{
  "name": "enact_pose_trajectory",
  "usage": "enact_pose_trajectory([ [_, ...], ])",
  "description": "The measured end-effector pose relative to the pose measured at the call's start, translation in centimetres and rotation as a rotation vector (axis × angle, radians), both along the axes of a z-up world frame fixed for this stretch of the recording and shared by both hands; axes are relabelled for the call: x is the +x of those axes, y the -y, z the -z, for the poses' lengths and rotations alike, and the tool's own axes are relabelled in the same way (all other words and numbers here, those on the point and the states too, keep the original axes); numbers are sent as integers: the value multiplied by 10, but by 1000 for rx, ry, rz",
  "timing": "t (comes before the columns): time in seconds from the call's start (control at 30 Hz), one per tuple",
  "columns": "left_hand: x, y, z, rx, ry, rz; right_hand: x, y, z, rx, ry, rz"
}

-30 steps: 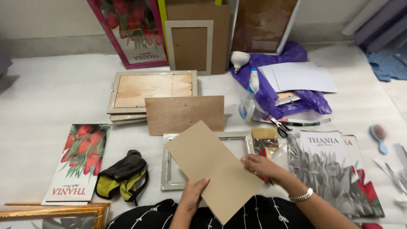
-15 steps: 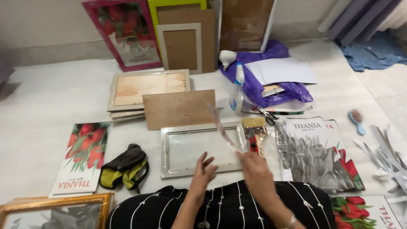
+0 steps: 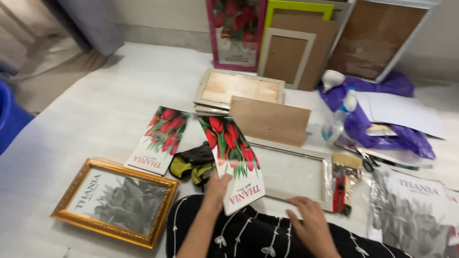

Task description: Preparing a picture frame by applying a substance with a brush and cutting cardboard backing with scissors

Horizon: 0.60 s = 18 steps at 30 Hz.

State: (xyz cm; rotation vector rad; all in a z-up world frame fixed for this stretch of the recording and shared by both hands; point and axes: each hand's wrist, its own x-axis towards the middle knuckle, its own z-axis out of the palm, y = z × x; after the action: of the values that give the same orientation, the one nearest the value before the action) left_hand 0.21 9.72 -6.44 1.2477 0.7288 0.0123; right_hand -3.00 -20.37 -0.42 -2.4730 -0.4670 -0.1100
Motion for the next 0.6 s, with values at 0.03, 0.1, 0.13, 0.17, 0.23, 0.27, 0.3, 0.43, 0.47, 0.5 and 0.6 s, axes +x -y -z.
enact_pose_trajectory([
  [0.03,5,-24,-30,1,0,-17,5,5,4,1,0,-17],
  [0.1,17,-70,-89,287,-180,74,16,20,11,-100,-244,154],
  [0.13,23,-102,-72,288,-181,69,20,25,16,-99,-244,149],
  [0.17,30,-133,-56,458,-43,-1,25,31,22,-128,-255,178],
  [0.23,43,-184,-58,627,101,-66,34,39,35,-154,-263,213],
  [0.27,48,-202,-76,667,-38,-47,38,42,43,-173,-266,240],
  [0.3,54,-220,-93,706,-176,-27,42,46,51,-192,-270,267],
  [0.43,57,-312,-14,913,-201,51,54,41,64,-167,-326,308],
  [0.47,56,-317,-9,975,-347,94,57,41,72,-186,-339,304],
  [0.5,55,-323,-5,1036,-494,134,61,42,81,-205,-352,300],
  [0.6,56,-343,28,1085,-551,90,67,36,87,-125,-347,235],
])
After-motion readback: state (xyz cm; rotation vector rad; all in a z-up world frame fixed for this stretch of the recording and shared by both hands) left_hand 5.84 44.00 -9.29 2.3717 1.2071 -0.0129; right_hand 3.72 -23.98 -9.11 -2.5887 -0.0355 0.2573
